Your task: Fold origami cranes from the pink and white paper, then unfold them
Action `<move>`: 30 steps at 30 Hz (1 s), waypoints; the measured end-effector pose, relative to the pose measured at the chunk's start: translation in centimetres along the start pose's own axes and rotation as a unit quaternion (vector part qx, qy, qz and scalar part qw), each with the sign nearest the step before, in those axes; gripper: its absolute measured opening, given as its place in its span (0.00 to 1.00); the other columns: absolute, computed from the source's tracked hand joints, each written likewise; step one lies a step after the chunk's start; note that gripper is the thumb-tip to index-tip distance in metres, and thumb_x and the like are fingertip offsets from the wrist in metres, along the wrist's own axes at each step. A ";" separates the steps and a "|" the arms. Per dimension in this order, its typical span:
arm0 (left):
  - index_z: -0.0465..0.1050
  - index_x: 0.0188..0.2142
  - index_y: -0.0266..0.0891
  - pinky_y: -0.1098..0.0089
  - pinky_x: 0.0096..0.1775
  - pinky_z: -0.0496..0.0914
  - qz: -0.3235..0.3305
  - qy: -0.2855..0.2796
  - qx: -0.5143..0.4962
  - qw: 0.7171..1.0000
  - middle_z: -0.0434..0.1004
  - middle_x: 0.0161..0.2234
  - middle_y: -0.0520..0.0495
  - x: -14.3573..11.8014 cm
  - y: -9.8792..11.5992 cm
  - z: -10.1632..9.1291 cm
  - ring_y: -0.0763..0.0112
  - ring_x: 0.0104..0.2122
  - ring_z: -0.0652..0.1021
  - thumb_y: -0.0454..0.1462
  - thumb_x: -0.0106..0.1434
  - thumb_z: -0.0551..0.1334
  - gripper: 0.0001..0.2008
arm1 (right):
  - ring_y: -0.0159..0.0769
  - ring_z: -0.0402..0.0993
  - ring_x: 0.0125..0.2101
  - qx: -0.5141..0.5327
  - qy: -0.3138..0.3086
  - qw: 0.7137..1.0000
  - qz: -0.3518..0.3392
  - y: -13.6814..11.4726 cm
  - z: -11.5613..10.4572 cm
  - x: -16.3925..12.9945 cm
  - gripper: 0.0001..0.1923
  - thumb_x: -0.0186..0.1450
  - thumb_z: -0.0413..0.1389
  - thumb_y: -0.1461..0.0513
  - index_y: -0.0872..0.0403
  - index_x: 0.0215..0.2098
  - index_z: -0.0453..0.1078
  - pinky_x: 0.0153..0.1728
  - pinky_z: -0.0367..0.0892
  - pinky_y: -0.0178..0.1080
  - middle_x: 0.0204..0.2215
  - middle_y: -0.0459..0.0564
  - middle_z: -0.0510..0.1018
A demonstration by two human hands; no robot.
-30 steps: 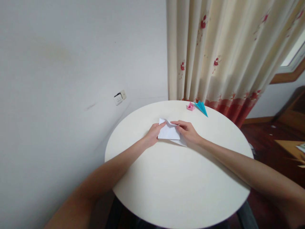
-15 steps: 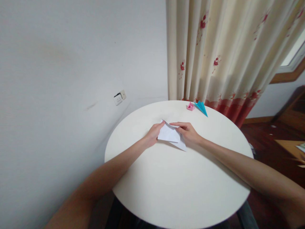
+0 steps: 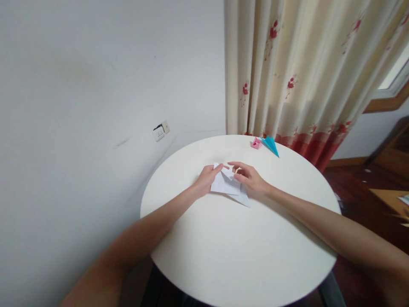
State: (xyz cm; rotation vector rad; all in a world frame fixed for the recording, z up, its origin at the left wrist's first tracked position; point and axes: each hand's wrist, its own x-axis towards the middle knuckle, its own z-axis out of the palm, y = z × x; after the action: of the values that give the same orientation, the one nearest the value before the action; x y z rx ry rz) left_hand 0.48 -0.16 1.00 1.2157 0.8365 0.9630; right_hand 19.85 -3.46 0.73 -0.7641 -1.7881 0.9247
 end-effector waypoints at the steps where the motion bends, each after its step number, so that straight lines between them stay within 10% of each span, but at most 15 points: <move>1: 0.77 0.41 0.32 0.70 0.29 0.68 0.008 0.003 0.003 1.000 0.80 0.29 0.42 0.0 -0.1 0.0 0.68 0.25 0.77 0.50 0.55 0.66 0.23 | 0.31 0.66 0.29 0.021 0.026 0.999 0.022 0.2 0.2 0.1 0.25 0.61 0.58 0.52 0.53 0.54 0.68 0.28 0.61 0.33 0.33 0.48 0.72; 8: 0.76 0.44 0.33 0.71 0.30 0.68 0.038 0.006 0.025 0.999 0.81 0.35 0.40 -0.1 0.1 0.2 0.65 0.30 0.78 0.52 0.55 0.65 0.26 | 0.31 0.68 0.22 0.134 0.043 0.977 0.162 1.1 1.0 0.2 0.20 0.53 0.64 0.51 0.59 0.35 0.74 0.22 0.60 0.33 0.24 0.47 0.77; 15: 0.71 0.52 0.37 0.66 0.44 0.69 0.081 -0.068 -0.065 0.992 0.75 0.50 0.39 -0.7 0.9 0.6 0.61 0.44 0.77 0.45 0.57 0.66 0.25 | 0.34 0.71 0.27 0.192 0.072 0.965 0.167 0.9 0.4 0.5 0.18 0.53 0.64 0.53 0.57 0.36 0.76 0.28 0.63 0.34 0.30 0.50 0.80; 30: 0.75 0.37 0.34 0.68 0.40 0.69 0.110 -0.012 -0.012 0.994 0.79 0.39 0.41 -0.4 0.7 0.5 0.63 0.37 0.77 0.45 0.58 0.60 0.16 | 0.35 0.69 0.30 0.135 0.100 0.977 0.134 0.3 0.9 0.3 0.22 0.57 0.59 0.49 0.57 0.41 0.75 0.29 0.62 0.35 0.33 0.51 0.79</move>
State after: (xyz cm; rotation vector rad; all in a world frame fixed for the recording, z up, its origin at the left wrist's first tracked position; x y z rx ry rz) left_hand 0.64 -0.68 1.82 1.3161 0.6804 1.1314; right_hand 18.91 -3.35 0.38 -0.9001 -1.3699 1.1946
